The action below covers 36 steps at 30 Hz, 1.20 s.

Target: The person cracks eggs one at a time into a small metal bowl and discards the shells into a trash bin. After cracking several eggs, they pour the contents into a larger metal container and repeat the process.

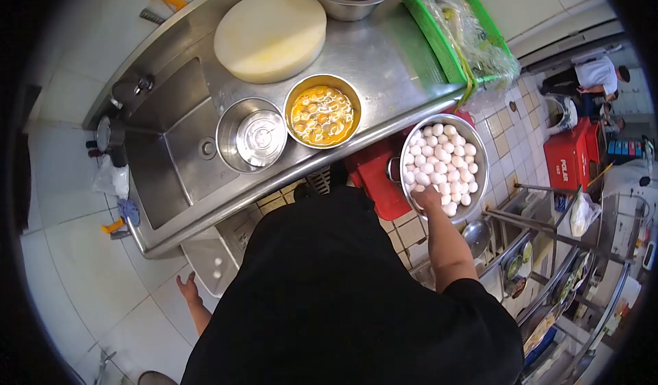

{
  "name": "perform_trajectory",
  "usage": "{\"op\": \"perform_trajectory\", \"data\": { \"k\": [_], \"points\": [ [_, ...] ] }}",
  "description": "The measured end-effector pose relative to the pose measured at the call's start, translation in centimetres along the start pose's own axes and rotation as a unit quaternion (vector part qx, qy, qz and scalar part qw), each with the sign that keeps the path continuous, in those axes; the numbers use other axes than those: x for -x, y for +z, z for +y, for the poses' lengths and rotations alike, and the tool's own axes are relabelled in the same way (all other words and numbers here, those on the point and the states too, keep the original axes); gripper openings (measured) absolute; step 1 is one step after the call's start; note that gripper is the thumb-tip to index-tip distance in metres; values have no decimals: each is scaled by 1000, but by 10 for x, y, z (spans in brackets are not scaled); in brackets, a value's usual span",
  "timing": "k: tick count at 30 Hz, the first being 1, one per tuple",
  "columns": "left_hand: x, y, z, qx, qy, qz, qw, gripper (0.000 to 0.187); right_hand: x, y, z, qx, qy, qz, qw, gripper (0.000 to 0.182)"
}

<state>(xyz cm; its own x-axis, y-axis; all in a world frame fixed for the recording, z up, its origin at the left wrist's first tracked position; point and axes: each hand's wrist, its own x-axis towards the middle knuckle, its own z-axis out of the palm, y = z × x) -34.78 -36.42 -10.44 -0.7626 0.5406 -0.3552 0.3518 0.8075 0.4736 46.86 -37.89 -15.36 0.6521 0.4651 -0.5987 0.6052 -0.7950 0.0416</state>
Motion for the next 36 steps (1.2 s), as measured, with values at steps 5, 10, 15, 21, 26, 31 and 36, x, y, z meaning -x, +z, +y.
{"op": "perform_trajectory", "data": {
  "k": [5,10,15,21,26,31,36],
  "points": [
    [-2,10,27,8,58,17,998,76,-17,-7,8,63,-54,-159,984,63],
    [-24,8,58,84,104,27,991,69,-6,-12,-8,39,20,-140,989,57],
    [-3,-21,138,89,160,9,983,65,4,-24,-8,-91,94,-144,981,36],
    [10,-42,212,150,236,14,960,62,13,-39,33,-406,123,-187,886,27],
    [22,-43,284,178,304,-45,935,61,23,-78,10,-813,-24,-153,561,33],
    [76,14,406,209,412,-135,877,50,36,-121,-107,-739,-175,-142,635,37],
    [175,139,499,180,540,-326,755,52,28,-97,-191,-286,-345,275,851,38]
  ]
}}
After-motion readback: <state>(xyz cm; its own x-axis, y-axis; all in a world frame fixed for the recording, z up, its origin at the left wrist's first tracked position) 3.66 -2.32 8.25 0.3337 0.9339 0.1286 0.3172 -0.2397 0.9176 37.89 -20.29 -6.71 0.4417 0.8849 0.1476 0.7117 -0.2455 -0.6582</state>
